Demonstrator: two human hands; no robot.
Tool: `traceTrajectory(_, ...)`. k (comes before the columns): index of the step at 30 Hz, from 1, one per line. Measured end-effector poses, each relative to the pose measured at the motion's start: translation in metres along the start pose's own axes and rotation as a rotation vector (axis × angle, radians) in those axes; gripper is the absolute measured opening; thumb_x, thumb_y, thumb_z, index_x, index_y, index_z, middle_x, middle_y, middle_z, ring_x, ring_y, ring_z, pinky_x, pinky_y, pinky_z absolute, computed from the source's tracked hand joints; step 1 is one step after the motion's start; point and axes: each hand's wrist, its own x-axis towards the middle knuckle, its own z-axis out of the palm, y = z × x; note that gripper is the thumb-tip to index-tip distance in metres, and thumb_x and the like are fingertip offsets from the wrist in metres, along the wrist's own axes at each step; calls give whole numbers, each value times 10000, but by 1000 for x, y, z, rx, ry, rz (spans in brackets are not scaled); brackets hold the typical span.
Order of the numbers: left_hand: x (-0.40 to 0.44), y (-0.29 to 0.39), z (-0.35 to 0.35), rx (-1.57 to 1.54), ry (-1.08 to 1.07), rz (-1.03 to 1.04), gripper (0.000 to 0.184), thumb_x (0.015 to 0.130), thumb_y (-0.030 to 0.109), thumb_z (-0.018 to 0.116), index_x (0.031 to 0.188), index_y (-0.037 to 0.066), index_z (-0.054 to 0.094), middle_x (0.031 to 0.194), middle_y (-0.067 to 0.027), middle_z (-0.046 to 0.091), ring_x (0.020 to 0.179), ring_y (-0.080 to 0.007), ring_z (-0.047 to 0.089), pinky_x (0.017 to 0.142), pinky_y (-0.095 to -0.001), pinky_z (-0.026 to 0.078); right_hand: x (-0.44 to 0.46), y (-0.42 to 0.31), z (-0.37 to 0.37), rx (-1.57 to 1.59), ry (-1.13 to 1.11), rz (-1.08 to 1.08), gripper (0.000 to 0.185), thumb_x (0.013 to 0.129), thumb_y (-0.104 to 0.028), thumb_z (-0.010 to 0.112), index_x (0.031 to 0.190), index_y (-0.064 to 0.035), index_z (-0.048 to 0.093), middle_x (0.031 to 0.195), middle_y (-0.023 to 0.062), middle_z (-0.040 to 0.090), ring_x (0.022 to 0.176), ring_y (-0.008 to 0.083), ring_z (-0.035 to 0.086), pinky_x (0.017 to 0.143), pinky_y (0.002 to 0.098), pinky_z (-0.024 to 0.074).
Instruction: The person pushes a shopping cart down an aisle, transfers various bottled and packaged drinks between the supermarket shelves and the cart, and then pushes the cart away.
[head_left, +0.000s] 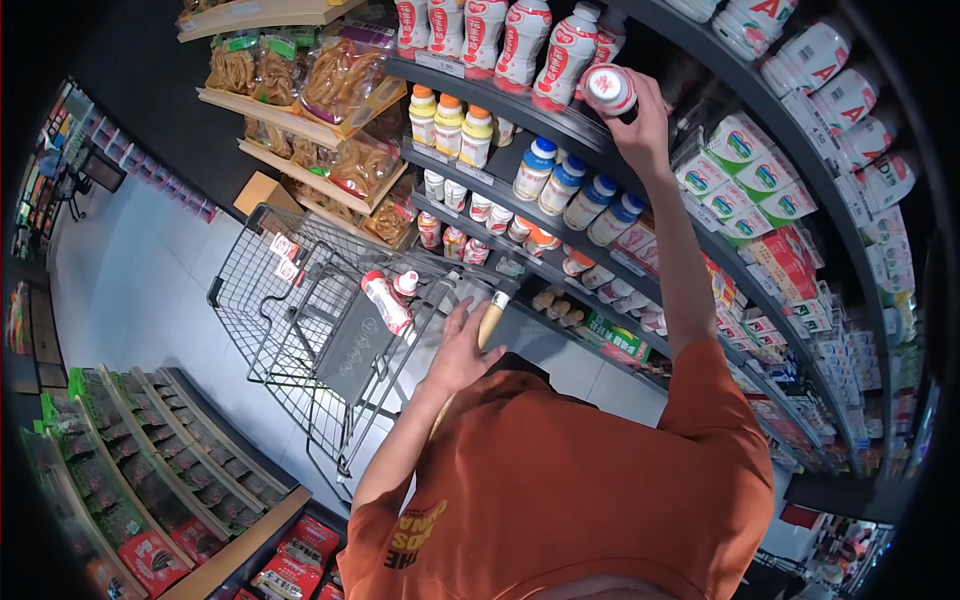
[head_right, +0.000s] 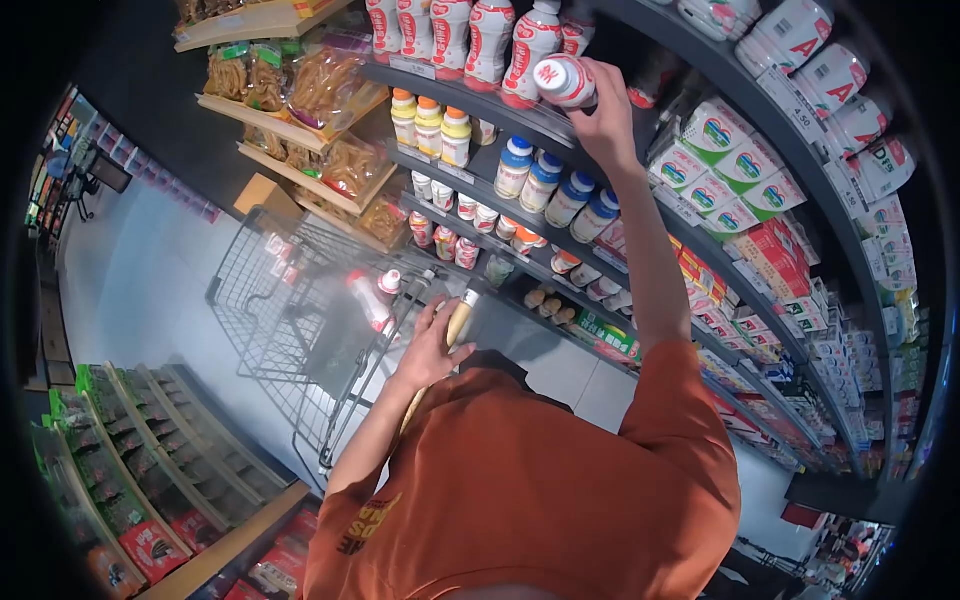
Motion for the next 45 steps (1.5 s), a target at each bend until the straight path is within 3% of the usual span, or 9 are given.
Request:
traceTrajectory(11,-3,-12,6,-74,36,8,709,813,249,785,1422,58,476,1458,-267,431,1372,-452,400,1141,-481,366,-2,64,33,732,-99,535,654,824,-29,806,1354,33,428,1280,134,591,1196,204,600,1024,331,513)
traceTrajectory(20,2,-10,4,-129,74,46,614,817,276,774,1333,23,557,1305,-231,587,1258,-414,527,1057,-454,441,-8,87,35,640,-134,506,665,824,-142,831,1338,48,457,1256,129,608,1152,168,600,1007,306,480)
traceTrajectory(25,1,-5,-3,-178,-11,-71,645,856,342,739,1359,0,526,1338,-232,583,1280,-410,519,1086,-446,432,-56,-23,53,-87,259,218,339,845,-131,815,1084,23,631,997,84,656,836,122,610,793,271,517)
traceTrajectory(30,-2,-7,0,-63,2,-65,633,887,378,697,1339,-30,521,1278,-239,613,1192,-417,586,1034,-475,468,-139,-172,150,647,-645,348,261,826,-215,794,966,-32,672,883,104,679,808,245,663,761,357,522)
traceTrajectory(32,-6,-5,0,-4,6,-76,621,896,391,684,1316,-38,529,1268,-238,617,1170,-415,603,1018,-478,481,-181,-200,216,551,-1015,282,334,809,-268,815,968,-15,665,911,149,703,821,248,689,749,355,544)
traceTrajectory(34,-12,-11,5,-55,38,-51,576,905,401,671,1302,0,554,1257,-244,618,1148,-425,607,1000,-481,488,-204,-222,272,319,-1443,223,551,732,-396,845,1053,15,668,1069,252,697,1018,417,673,867,456,531)
traceTrajectory(36,-17,-15,2,-166,40,-44,551,912,381,663,1320,24,560,1265,-254,612,1164,-440,586,1019,-480,470,-250,-229,326,-18,-1645,115,875,673,-515,868,1267,66,595,1289,270,626,1179,355,636,983,394,517)
traceTrajectory(38,-20,-16,-7,-274,9,-76,547,891,370,694,1318,51,573,1289,-228,618,1174,-420,593,1020,-470,474,-278,-234,351,-120,-1786,142,949,678,-540,850,1359,49,550,1460,235,506,1282,345,570,1040,456,490)
traceTrajectory(45,-19,-31,9,-403,18,3,528,874,385,716,1294,80,618,1253,-191,660,1161,-377,617,1010,-444,473,-281,-250,336,-280,-1753,249,828,664,-352,834,1375,-41,543,1362,149,602,1226,282,613,1018,350,508)
